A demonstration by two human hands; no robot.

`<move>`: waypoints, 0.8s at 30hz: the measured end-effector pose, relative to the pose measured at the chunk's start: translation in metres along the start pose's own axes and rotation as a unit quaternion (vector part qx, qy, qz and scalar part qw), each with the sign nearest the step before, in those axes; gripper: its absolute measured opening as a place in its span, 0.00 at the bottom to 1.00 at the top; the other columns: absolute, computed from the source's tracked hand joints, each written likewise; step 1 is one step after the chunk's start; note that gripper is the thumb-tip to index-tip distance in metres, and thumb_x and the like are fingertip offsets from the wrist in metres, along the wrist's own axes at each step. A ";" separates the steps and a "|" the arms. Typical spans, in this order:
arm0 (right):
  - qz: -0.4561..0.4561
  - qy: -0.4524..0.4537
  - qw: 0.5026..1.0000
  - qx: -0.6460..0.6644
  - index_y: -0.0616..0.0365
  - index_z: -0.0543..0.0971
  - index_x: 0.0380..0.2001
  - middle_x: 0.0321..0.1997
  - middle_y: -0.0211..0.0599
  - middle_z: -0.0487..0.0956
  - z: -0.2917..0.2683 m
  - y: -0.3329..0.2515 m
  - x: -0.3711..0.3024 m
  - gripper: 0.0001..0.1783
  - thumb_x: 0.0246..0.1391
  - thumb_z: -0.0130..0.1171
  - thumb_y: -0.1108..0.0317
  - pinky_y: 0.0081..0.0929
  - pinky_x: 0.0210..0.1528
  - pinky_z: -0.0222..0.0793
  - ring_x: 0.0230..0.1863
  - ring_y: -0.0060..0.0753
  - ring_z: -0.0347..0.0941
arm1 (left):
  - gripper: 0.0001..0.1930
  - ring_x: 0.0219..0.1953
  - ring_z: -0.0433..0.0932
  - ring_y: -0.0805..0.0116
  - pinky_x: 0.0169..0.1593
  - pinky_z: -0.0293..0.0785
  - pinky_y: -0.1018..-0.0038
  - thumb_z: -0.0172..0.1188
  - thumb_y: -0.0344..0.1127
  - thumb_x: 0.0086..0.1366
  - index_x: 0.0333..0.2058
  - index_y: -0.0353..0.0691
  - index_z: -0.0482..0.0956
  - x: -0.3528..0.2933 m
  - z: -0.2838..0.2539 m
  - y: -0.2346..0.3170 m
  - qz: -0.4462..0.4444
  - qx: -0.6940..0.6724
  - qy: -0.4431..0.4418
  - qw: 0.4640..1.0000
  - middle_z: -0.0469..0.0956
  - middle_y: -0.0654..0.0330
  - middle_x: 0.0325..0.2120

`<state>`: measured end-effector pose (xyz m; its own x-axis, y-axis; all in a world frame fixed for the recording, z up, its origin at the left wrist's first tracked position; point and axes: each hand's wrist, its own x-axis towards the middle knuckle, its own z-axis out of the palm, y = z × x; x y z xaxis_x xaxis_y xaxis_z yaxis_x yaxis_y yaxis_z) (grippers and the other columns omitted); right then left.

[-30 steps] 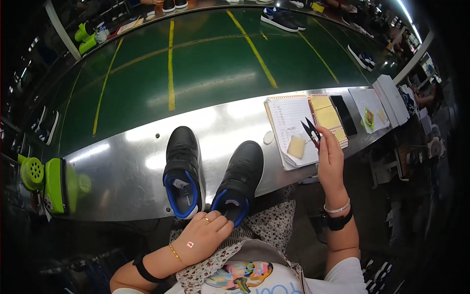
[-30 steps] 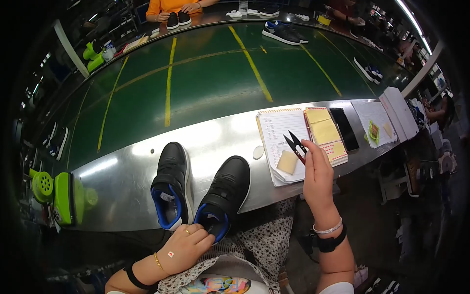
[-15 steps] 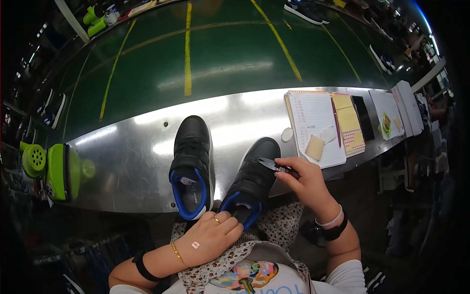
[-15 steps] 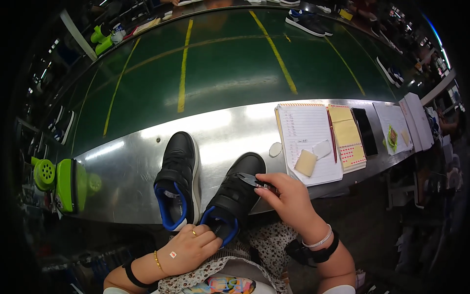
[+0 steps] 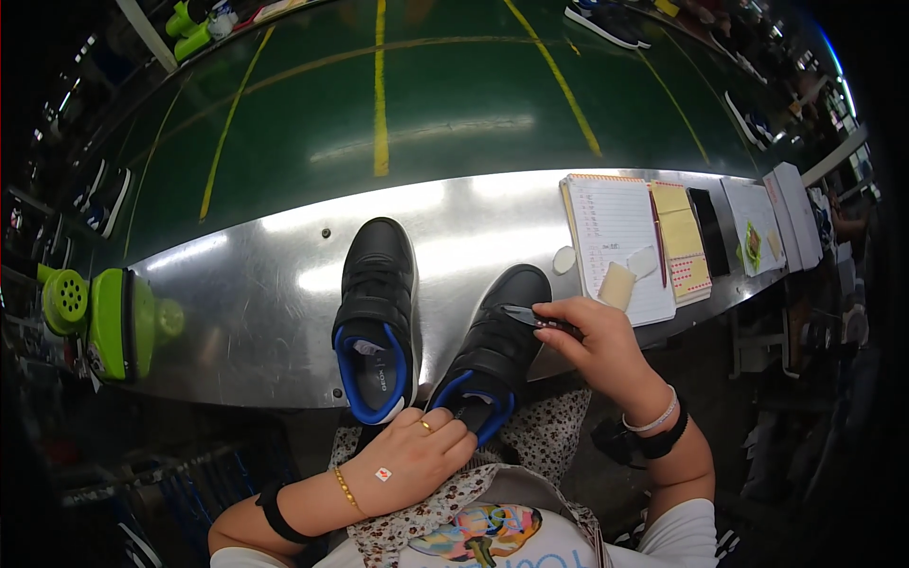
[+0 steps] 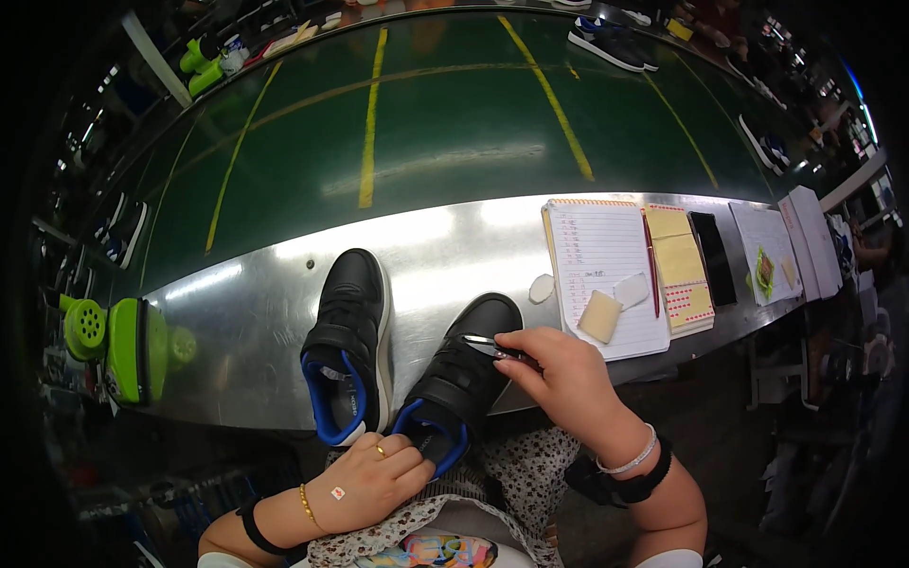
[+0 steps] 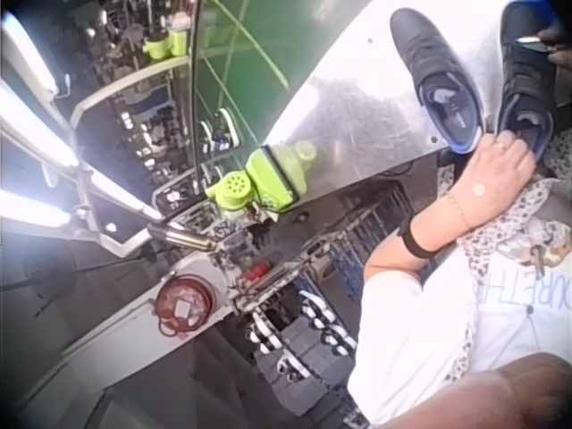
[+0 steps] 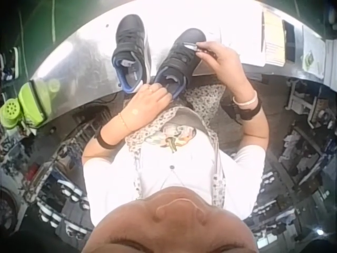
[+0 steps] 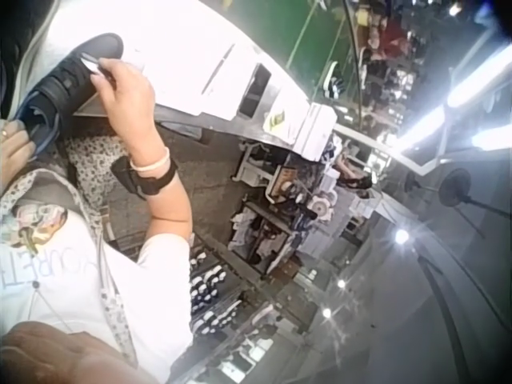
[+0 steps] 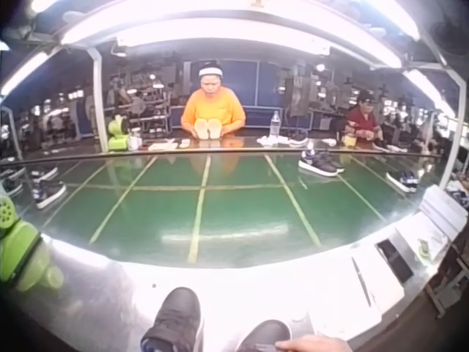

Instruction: Inspecting and trimming finished shoes on a production line.

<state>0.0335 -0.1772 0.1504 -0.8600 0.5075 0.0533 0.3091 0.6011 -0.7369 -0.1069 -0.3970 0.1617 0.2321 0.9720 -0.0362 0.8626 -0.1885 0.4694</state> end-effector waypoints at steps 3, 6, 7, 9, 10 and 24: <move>0.014 -0.010 1.000 -0.001 0.58 0.79 0.38 0.31 0.41 0.78 -0.001 -0.002 0.002 0.13 0.48 0.62 0.66 0.28 0.31 0.70 0.29 0.38 0.75 | 0.11 0.39 0.70 0.71 0.39 0.63 0.74 0.53 0.34 0.52 0.36 0.42 0.74 0.000 0.000 0.000 0.000 0.002 -0.001 1.000 0.70 0.66 0.30; 0.007 -0.009 1.000 -0.008 0.58 0.79 0.38 0.31 0.41 0.78 0.000 0.000 0.002 0.13 0.48 0.62 0.66 0.28 0.31 0.70 0.29 0.38 0.75 | 0.11 0.39 0.70 0.71 0.39 0.63 0.74 0.53 0.34 0.52 0.36 0.42 0.74 0.000 0.000 0.000 -0.002 0.004 -0.007 1.000 0.70 0.66 0.30; 0.004 -0.009 1.000 -0.010 0.58 0.79 0.38 0.31 0.41 0.78 0.000 0.000 0.002 0.13 0.48 0.62 0.66 0.28 0.31 0.70 0.28 0.38 0.75 | 0.11 0.39 0.70 0.71 0.39 0.63 0.74 0.53 0.34 0.52 0.36 0.41 0.74 0.000 0.001 -0.001 0.000 0.002 -0.005 1.000 0.70 0.66 0.30; 0.000 -0.009 1.000 -0.014 0.58 0.79 0.37 0.31 0.41 0.78 0.000 -0.001 0.003 0.13 0.47 0.62 0.66 0.28 0.31 0.70 0.28 0.38 0.75 | 0.11 0.39 0.70 0.71 0.39 0.63 0.74 0.53 0.34 0.52 0.36 0.41 0.74 0.000 0.000 -0.001 0.001 0.000 -0.003 1.000 0.70 0.66 0.30; 0.005 -0.010 1.000 -0.013 0.58 0.79 0.37 0.31 0.41 0.78 0.000 -0.002 0.003 0.13 0.47 0.62 0.66 0.29 0.31 0.70 0.28 0.38 0.75 | 0.11 0.39 0.70 0.71 0.39 0.63 0.74 0.52 0.34 0.52 0.36 0.42 0.74 0.000 0.000 -0.001 0.003 0.002 0.004 1.000 0.70 0.66 0.30; 0.077 -0.034 0.996 0.009 0.59 0.78 0.38 0.28 0.40 0.78 -0.007 -0.003 -0.001 0.13 0.49 0.62 0.66 0.26 0.30 0.69 0.26 0.33 0.75 | 0.11 0.38 0.70 0.71 0.38 0.63 0.74 0.53 0.33 0.52 0.36 0.41 0.74 0.000 0.000 -0.001 0.003 0.005 0.001 1.000 0.69 0.66 0.29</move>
<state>0.0360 -0.1757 0.1575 -0.8283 0.5500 -0.1068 0.4332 0.5079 -0.7446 -0.1075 -0.3973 0.1610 0.2358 0.9713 -0.0321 0.8660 -0.1950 0.4605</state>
